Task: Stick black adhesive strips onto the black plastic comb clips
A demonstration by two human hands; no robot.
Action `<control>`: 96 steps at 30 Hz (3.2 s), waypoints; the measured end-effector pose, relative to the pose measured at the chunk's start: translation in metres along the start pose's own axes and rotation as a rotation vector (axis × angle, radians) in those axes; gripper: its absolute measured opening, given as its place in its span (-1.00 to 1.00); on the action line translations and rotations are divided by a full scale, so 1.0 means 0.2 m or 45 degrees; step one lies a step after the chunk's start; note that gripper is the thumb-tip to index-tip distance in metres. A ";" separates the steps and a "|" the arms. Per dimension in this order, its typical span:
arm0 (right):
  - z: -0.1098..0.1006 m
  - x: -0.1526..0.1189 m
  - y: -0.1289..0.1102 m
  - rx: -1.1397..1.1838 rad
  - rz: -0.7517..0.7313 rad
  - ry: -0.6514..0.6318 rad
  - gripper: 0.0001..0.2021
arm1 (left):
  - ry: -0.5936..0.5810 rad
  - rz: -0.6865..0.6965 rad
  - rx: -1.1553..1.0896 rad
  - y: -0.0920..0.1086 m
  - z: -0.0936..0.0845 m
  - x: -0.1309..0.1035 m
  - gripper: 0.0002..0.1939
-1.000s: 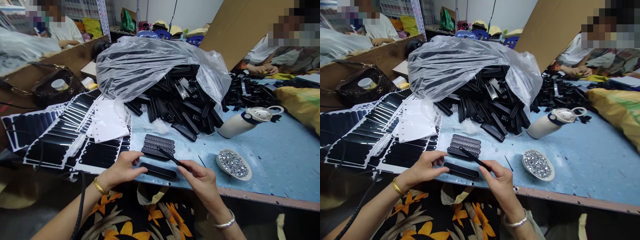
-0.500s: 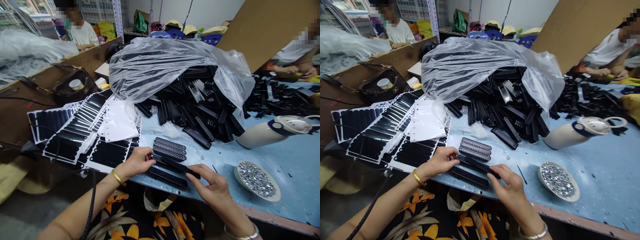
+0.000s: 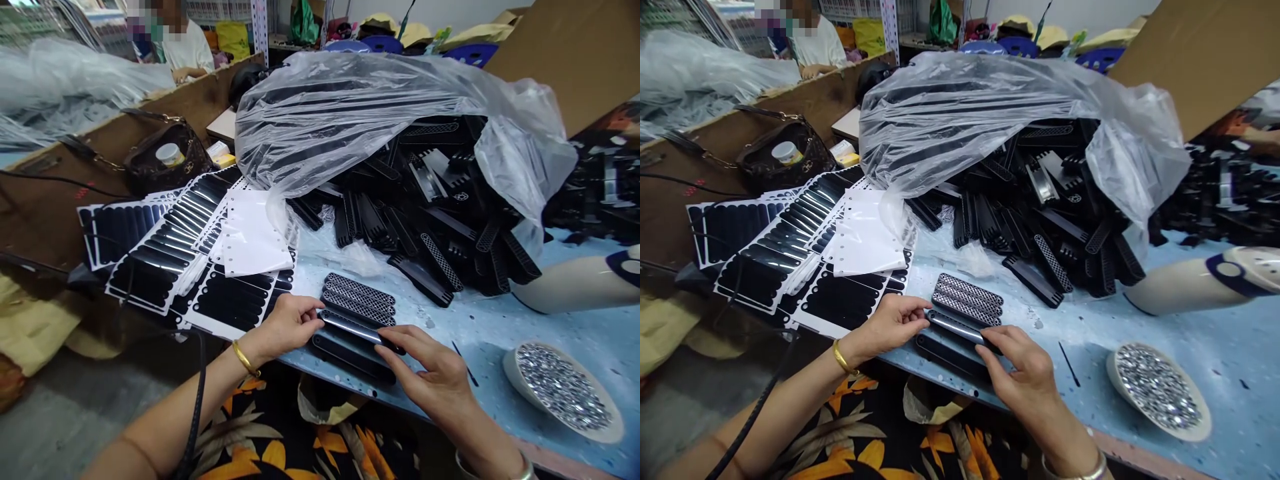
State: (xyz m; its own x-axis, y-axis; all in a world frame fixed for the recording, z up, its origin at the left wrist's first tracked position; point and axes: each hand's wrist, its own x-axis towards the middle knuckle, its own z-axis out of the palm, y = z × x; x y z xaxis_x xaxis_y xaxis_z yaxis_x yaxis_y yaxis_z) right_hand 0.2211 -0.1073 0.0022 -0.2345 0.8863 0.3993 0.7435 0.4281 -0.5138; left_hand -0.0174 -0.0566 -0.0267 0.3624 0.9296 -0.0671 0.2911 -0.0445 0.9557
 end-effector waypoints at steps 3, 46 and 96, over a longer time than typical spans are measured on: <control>0.00 0.00 0.01 0.008 -0.002 0.013 -0.89 | 0.034 -0.006 -0.013 -0.01 0.01 -0.01 -0.70; 0.01 -0.01 0.04 0.094 0.088 -0.043 -0.88 | 0.022 -0.035 -0.016 -0.01 0.01 -0.01 -0.73; 0.03 -0.03 0.03 0.011 0.055 -0.013 -0.88 | 0.051 0.010 -0.028 -0.02 0.01 -0.01 -0.76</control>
State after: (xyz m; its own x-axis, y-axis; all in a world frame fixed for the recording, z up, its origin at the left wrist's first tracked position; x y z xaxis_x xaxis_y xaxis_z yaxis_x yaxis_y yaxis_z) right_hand 0.2225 -0.1083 -0.0074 -0.2087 0.9059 0.3685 0.7479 0.3906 -0.5367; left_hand -0.0171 -0.0592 -0.0308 0.3288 0.9431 -0.0488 0.2686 -0.0438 0.9623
